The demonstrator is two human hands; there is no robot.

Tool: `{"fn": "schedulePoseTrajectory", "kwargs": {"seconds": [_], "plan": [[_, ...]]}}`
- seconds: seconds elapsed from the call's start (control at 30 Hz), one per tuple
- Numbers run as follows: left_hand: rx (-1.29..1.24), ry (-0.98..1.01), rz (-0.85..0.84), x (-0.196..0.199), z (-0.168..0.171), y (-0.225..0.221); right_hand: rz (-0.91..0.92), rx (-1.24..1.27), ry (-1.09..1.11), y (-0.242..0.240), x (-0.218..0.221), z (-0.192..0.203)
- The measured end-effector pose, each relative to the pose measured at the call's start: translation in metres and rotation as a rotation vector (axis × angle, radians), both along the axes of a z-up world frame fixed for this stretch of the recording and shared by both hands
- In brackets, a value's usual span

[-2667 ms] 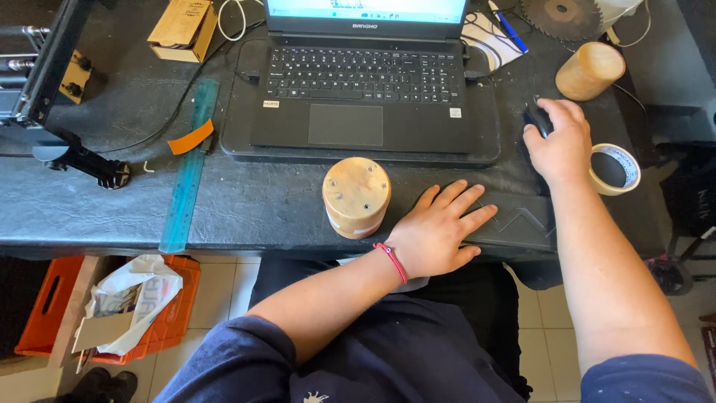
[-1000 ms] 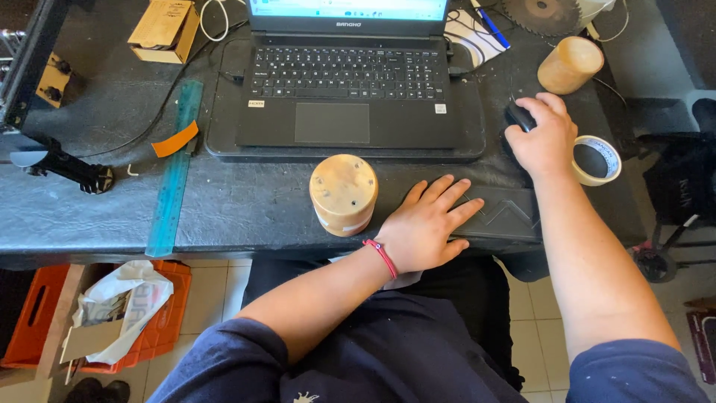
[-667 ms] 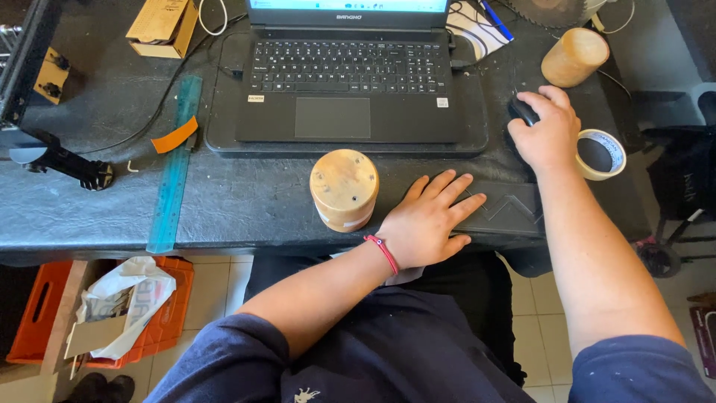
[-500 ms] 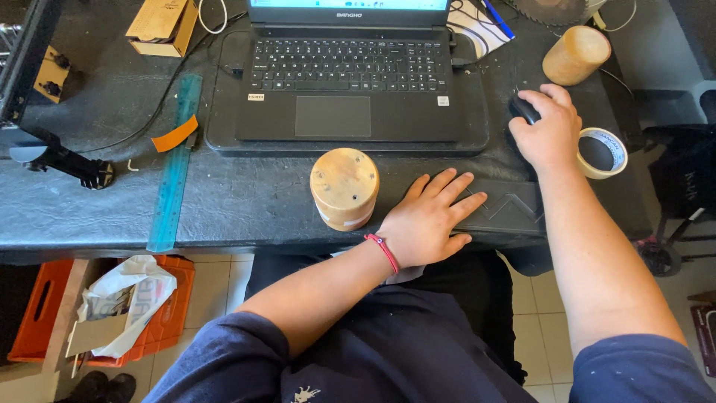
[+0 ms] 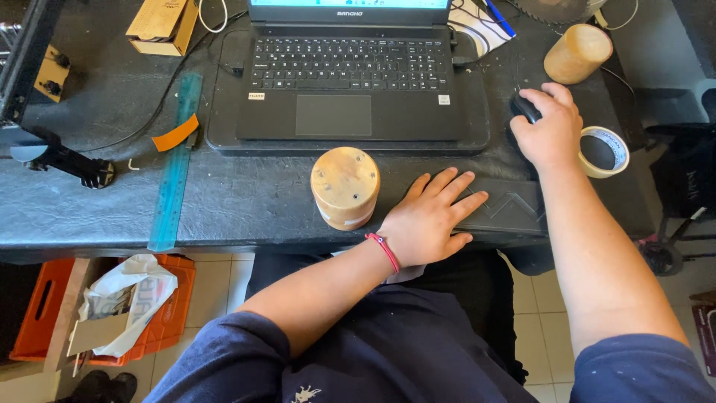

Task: Preparing a wooden cup for laser engraving by applying masking tape, positioning it in the machine, and setting up the software on a laptop.

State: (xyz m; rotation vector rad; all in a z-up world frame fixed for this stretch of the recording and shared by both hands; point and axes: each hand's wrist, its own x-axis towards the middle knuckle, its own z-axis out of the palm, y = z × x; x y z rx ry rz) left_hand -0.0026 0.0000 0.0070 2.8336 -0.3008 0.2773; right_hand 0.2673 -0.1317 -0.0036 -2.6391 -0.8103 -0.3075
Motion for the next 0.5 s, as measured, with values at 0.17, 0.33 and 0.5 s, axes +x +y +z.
{"fn": "schedulePoseTrajectory", "kwargs": {"seconds": [0.17,0.33,0.5], "plan": [[-0.011,-0.001,-0.004,-0.001,0.003,0.002,0.014,-0.008,-0.044,0.003,-0.006,0.006],[-0.029,0.001,-0.011,-0.001,0.003,0.002,0.053,0.08,-0.03,0.006,-0.017,0.015],[-0.025,0.07,-0.012,-0.002,0.011,0.002,0.086,0.126,-0.082,0.002,-0.003,-0.004]]}}
